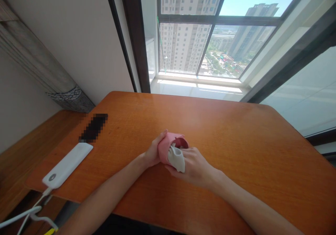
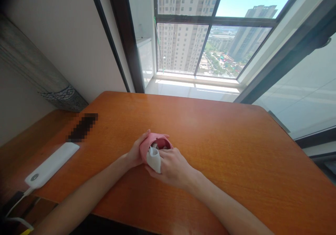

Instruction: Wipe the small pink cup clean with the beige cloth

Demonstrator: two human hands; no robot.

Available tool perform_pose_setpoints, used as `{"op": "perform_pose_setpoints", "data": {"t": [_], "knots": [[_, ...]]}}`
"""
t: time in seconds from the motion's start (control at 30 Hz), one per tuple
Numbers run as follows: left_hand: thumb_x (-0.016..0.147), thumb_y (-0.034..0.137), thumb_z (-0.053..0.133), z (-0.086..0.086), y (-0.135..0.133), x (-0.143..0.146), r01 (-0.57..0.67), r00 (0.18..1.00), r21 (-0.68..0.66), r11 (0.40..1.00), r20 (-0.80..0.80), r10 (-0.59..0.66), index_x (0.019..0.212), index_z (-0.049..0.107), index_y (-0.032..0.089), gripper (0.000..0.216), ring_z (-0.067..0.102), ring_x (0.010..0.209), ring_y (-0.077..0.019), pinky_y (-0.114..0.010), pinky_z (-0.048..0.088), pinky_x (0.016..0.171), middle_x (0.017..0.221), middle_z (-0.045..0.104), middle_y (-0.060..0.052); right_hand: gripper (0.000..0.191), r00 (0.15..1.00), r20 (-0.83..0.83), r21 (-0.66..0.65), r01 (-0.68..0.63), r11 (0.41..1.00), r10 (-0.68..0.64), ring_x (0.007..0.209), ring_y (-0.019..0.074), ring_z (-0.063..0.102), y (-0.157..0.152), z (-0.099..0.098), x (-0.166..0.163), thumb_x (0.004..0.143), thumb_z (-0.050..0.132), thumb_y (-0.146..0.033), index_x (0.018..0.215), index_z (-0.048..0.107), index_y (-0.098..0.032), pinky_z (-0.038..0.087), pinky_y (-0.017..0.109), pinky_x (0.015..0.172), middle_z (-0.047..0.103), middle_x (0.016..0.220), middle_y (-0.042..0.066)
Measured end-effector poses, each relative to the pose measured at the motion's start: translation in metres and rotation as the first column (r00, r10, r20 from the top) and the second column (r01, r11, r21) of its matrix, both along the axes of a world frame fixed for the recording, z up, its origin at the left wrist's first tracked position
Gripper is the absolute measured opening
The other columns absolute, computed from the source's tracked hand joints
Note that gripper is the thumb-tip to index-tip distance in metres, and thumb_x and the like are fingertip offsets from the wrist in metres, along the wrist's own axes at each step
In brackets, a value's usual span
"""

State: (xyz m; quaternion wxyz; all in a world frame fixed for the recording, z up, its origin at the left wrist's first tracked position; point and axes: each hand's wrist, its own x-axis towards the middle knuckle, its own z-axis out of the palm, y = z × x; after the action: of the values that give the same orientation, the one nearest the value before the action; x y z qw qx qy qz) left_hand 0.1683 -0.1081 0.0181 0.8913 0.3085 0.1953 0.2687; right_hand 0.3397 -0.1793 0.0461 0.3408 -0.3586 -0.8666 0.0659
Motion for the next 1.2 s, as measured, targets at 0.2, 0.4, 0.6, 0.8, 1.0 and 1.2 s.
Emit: {"op": "perform_pose_setpoints", "data": {"t": [0.2, 0.4, 0.6, 0.8, 1.0, 1.2], "knots": [[0.101, 0.077, 0.049, -0.01, -0.007, 0.003, -0.276, 0.941, 0.49, 0.827, -0.039, 0.337, 0.167, 0.037, 0.03, 0.082, 0.043, 0.158, -0.0362, -0.055, 0.034, 0.13, 0.173, 0.043, -0.013, 0.036, 0.658, -0.556, -0.722, -0.079, 0.688, -0.508, 0.057, 0.0121, 0.05, 0.013, 0.015, 0.008, 0.085, 0.085, -0.051, 0.081, 0.064, -0.023, 0.041, 0.025, 0.053, 0.06, 0.068, -0.004], [0.073, 0.061, 0.092, -0.028, -0.003, -0.003, -0.144, 0.852, 0.989, -0.013, 0.131, 0.508, 0.172, 0.023, 0.035, 0.124, 0.021, 0.165, -0.0467, -0.066, 0.023, 0.132, 0.179, 0.019, -0.017, 0.043, 0.334, -0.662, -0.733, -0.472, 0.49, -0.67, 0.079, 0.0157, 0.062, 0.018, 0.025, 0.005, 0.077, 0.092, -0.053, 0.095, 0.07, -0.021, 0.052, 0.024, 0.068, 0.07, 0.09, 0.001], [0.081, 0.055, 0.083, -0.025, -0.008, 0.003, -0.297, 0.79, 0.955, 0.003, 0.243, 0.563, 0.16, 0.044, 0.032, 0.091, 0.047, 0.145, -0.0405, -0.061, 0.038, 0.123, 0.158, 0.047, -0.016, 0.042, 0.539, -0.638, -0.749, -0.268, 0.605, -0.55, 0.072, 0.016, 0.058, 0.008, 0.02, 0.001, 0.084, 0.085, -0.059, 0.093, 0.07, -0.021, 0.048, 0.027, 0.063, 0.066, 0.082, 0.0], [0.095, 0.064, 0.058, -0.005, -0.019, 0.01, -0.343, 0.939, 0.338, 0.876, 0.129, 0.318, 0.148, 0.055, 0.021, 0.068, 0.072, 0.111, -0.03, -0.044, 0.054, 0.102, 0.125, 0.075, -0.013, 0.04, 0.949, -0.299, -0.293, 0.009, 0.956, -0.1, 0.056, 0.0118, 0.047, -0.001, 0.015, 0.0, 0.092, 0.08, -0.052, 0.074, 0.06, -0.022, 0.038, 0.028, 0.053, 0.058, 0.064, -0.003], [0.091, 0.065, 0.058, 0.005, -0.006, 0.003, -0.042, 0.999, -0.011, 0.999, -0.017, 0.042, 0.123, 0.074, 0.005, 0.07, 0.076, 0.091, -0.0269, -0.037, 0.055, 0.09, 0.104, 0.082, -0.018, 0.017, 0.961, 0.259, 0.201, -0.149, 0.968, 0.094, 0.066, 0.0179, 0.064, -0.003, 0.003, -0.001, 0.103, 0.061, -0.016, 0.088, 0.067, -0.018, 0.047, 0.033, 0.059, 0.072, 0.078, 0.004], [0.099, 0.075, 0.048, 0.005, -0.005, 0.006, -0.092, 0.995, 0.011, 0.996, -0.022, 0.092, 0.137, 0.069, 0.008, 0.079, 0.074, 0.113, -0.0329, -0.044, 0.051, 0.109, 0.128, 0.078, -0.021, 0.017, 0.996, -0.082, -0.007, 0.018, 1.0, -0.019, 0.057, 0.0142, 0.056, -0.004, 0.002, -0.002, 0.097, 0.066, -0.024, 0.081, 0.064, -0.021, 0.043, 0.029, 0.056, 0.066, 0.07, -0.001]]}}
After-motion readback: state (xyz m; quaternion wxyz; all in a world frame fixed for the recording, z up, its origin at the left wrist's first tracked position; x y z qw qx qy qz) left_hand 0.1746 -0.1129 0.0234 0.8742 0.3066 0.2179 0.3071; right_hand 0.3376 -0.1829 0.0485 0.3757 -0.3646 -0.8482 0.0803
